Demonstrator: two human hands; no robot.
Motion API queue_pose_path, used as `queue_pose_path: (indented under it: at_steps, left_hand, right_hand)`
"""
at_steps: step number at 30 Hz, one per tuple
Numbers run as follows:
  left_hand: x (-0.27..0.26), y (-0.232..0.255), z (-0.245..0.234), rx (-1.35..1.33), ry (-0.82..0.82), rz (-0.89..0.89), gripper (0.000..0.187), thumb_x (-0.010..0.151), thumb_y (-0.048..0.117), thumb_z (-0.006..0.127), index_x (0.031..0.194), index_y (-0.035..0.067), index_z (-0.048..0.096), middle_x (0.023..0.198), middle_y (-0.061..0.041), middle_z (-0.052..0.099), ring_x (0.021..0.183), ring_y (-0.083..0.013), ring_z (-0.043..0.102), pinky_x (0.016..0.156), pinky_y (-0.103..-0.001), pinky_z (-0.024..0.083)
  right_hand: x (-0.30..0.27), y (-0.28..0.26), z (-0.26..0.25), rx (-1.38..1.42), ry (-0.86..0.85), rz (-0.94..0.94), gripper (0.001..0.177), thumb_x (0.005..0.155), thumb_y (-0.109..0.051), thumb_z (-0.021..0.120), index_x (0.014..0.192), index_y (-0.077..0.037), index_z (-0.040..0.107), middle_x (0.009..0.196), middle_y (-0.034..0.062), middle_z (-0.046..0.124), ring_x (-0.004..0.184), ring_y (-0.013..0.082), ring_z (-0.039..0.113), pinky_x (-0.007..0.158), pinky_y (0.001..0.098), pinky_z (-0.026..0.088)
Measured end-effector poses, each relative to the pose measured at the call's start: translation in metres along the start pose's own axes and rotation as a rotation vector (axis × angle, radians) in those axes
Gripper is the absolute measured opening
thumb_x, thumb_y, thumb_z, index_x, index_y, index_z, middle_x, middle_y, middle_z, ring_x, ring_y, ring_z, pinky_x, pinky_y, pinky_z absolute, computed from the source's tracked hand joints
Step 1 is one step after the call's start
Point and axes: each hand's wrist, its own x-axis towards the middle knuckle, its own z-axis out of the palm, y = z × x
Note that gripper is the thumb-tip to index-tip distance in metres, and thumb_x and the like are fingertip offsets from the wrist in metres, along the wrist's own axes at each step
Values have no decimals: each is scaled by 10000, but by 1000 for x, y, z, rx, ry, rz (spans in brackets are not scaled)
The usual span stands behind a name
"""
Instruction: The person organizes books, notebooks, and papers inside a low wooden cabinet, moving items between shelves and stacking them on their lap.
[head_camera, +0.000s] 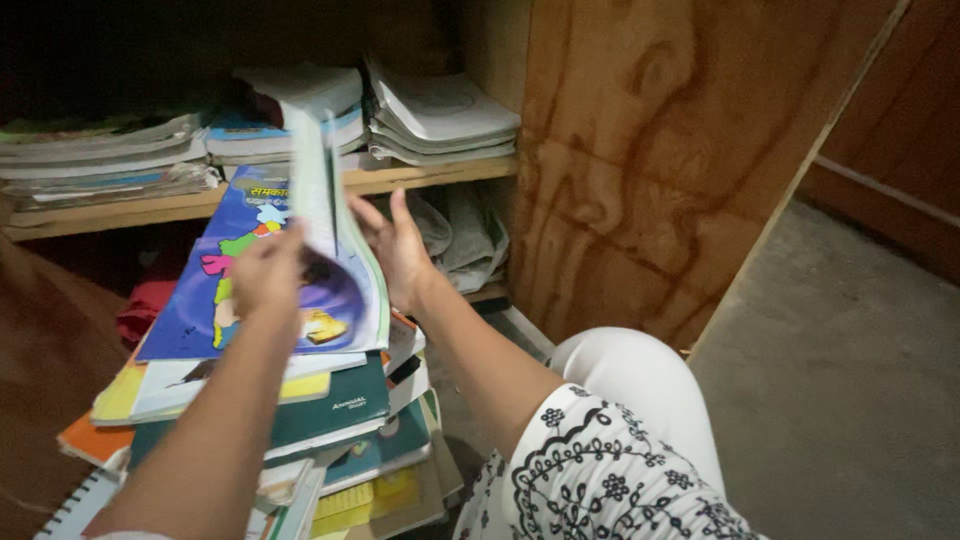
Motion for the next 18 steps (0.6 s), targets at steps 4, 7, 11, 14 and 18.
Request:
queue_pose_path:
  at_steps: [4, 7, 11, 14, 18]
  left_hand:
    - [22, -15, -14, -248, 195, -193, 74, 880, 10, 728, 937, 49, 701, 852, -78, 694, 714, -192, 586, 626, -336, 442]
    - [22, -21, -13, -314, 345, -75, 115, 833, -14, 745, 888, 51, 667, 924, -71, 741, 822, -161, 714, 734, -282, 596]
    - [25, -17, -19, -480, 344, -111, 118, 861, -26, 715, 882, 45, 622, 941, -96, 741, 828, -185, 727, 752, -307, 619]
    - [24, -17, -19, -556, 312, -151, 119, 849, -57, 648, 892, 43, 601, 942, -106, 738, 830, -198, 752, 753, -331, 652]
    - [29, -25, -20, -489, 329, -79, 116, 860, -50, 646, 911, 51, 624, 935, -84, 731, 807, -179, 726, 755, -317, 632]
  right_hand:
    - [-9, -4, 4, 29, 214, -9, 945, 866, -816, 164, 1626, -258, 237, 1650, 106, 349, 1495, 344, 340, 1194, 574, 269]
    - [-11, -4, 7, 114, 219, -36, 964, 897, -831, 187, 1635, -211, 210, 1644, 135, 362, 1500, 369, 350, 1198, 573, 271]
    - [-17, -7, 17, 28, 270, -6, 967, 869, -826, 189, 1639, -240, 191, 1640, 117, 348, 1504, 364, 327, 1185, 607, 268]
    - [-18, -9, 18, -3, 295, 4, 975, 854, -826, 199, 1637, -245, 192, 1632, 111, 355, 1493, 358, 335, 1172, 615, 276]
    - [-13, -3, 9, 55, 219, -44, 977, 882, -823, 237, 1638, -204, 207, 1628, 140, 376, 1486, 364, 368, 1184, 583, 295]
